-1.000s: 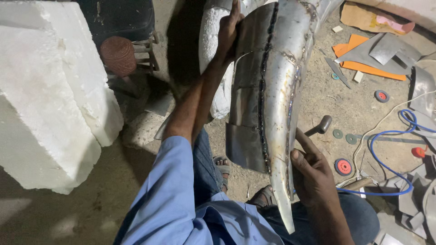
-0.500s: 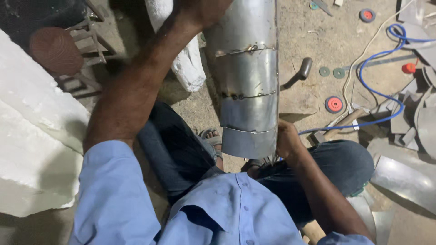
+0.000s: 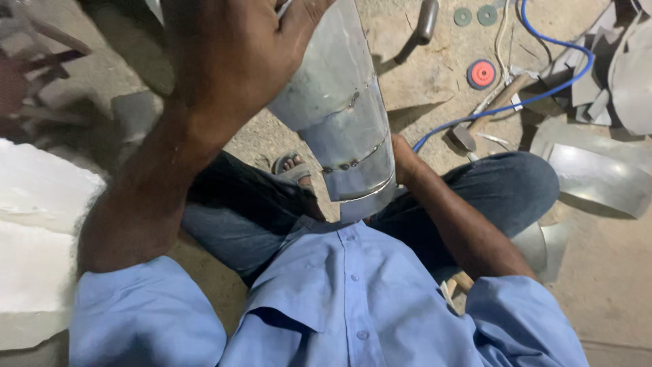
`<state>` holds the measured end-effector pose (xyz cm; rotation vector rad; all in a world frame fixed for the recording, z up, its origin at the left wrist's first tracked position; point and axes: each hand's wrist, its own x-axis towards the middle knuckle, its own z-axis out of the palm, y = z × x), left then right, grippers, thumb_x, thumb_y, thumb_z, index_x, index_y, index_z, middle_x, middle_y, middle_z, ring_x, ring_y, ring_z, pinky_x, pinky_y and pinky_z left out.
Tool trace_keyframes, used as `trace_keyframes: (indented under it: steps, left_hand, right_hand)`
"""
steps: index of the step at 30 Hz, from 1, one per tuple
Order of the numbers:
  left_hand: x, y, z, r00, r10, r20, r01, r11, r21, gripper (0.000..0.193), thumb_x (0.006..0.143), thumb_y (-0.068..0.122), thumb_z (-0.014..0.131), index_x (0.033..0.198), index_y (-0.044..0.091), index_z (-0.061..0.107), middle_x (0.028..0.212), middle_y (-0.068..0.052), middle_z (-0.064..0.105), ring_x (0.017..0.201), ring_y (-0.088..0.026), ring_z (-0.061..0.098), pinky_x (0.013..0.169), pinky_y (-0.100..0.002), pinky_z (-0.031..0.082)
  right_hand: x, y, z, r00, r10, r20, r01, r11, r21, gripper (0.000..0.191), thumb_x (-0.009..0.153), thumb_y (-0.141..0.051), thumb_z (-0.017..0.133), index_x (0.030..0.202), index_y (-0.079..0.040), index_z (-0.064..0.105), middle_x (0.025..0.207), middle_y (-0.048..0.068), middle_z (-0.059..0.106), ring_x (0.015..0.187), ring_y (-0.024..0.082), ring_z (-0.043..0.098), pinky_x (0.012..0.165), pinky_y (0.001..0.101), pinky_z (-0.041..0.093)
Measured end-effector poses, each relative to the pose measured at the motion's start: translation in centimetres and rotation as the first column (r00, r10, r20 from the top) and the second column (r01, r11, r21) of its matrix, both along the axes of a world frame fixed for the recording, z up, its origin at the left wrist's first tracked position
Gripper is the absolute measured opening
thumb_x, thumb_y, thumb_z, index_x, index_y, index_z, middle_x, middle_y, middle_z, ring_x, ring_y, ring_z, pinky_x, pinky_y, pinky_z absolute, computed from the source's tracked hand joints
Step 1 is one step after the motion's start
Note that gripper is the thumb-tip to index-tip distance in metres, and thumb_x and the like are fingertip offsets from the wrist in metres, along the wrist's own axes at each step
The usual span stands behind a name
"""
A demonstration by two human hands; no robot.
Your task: The person sits on the workshop floor assembling curved sheet-metal duct segments, fitting the pieces together and tack welding the seams with a welding electrode holder and rod. They reposition the duct, adjust the fitted segments, and hammer the welded joints.
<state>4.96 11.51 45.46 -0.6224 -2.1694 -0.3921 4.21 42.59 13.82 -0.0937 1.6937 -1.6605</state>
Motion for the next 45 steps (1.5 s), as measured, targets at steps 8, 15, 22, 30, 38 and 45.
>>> trace_keyframes:
  steps: [8,15,22,30,38,45]
  left_hand:
    - [4.6,-0.5,-1.2,0.965,-0.172,0.2,0.134,0.972,0.191,0.026,0.114,0.019,0.066,0.098,0.0,0.073,0.078,-0.01,0.066,0.065,-0.019,0.062,0.062,-0.032,0.043]
    - [2.3,-5.1,-6.9,0.996,0.073,0.047,-0.08,0.984,0.162,0.052,0.112,0.016,0.072,0.064,0.002,0.059,0.049,-0.007,0.045,0.043,-0.02,0.039,0.052,-0.038,0.028]
    - [4.9,-11.4,-12.8,0.959,0.242,0.15,-0.285,0.785,0.55,0.063,0.124,0.029,0.052,0.067,0.002,0.054,0.06,-0.003,0.056,0.047,-0.013,0.045,0.05,-0.03,0.031]
    - [7.2,-12.8,-16.4,0.868,0.263,0.421,-0.492,0.335,0.804,0.053,0.117,0.04,0.053,0.077,0.006,0.059,0.076,-0.006,0.063,0.067,-0.015,0.065,0.068,-0.034,0.062]
    - [5.5,-8.4,-23.8,0.747,0.207,0.631,-0.641,-0.027,0.767,0.066,0.104,0.048,0.053,0.113,-0.016,0.069,0.106,-0.019,0.075,0.09,-0.022,0.075,0.083,-0.034,0.064]
    - [6.3,-6.5,-31.8,0.768,0.191,0.611,-0.594,-0.145,0.791,0.074,0.11,0.048,0.053,0.133,-0.023,0.053,0.125,-0.013,0.053,0.114,-0.019,0.052,0.1,-0.035,0.042]
  right_hand:
    - [-0.8,1.7,0.5,0.881,0.301,-0.366,-0.202,0.938,0.283,0.039,0.08,0.002,0.081,0.118,-0.001,0.073,0.114,0.01,0.077,0.102,0.018,0.071,0.092,0.0347,0.058]
    - [-4.1,0.1,3.6,0.973,0.15,0.173,-0.098,0.956,-0.276,0.04,0.097,-0.021,0.062,0.129,0.001,0.071,0.128,0.016,0.073,0.117,0.025,0.067,0.105,0.0369,0.053]
    - [-8.2,3.2,14.1,0.892,0.031,-0.451,0.05,0.985,0.166,0.048,0.11,-0.042,0.052,0.141,-0.008,0.064,0.124,0.012,0.071,0.113,0.02,0.066,0.099,0.0312,0.052]
    - [-0.8,4.2,12.4,0.762,-0.637,-0.12,0.567,0.744,-0.354,0.023,0.11,-0.026,0.064,0.12,-0.006,0.069,0.1,0.006,0.064,0.092,0.016,0.061,0.084,0.0337,0.053]
    - [1.7,-2.1,6.4,0.943,-0.322,0.083,0.333,0.922,-0.2,0.054,0.103,-0.036,0.057,0.149,-0.007,0.053,0.127,0.007,0.071,0.115,0.015,0.068,0.096,0.0314,0.054]
    - [0.2,-2.8,4.3,0.883,-0.463,-0.083,0.451,0.883,-0.127,0.046,0.097,-0.017,0.075,0.14,-0.004,0.064,0.112,0.004,0.072,0.098,0.01,0.063,0.085,0.0272,0.053]
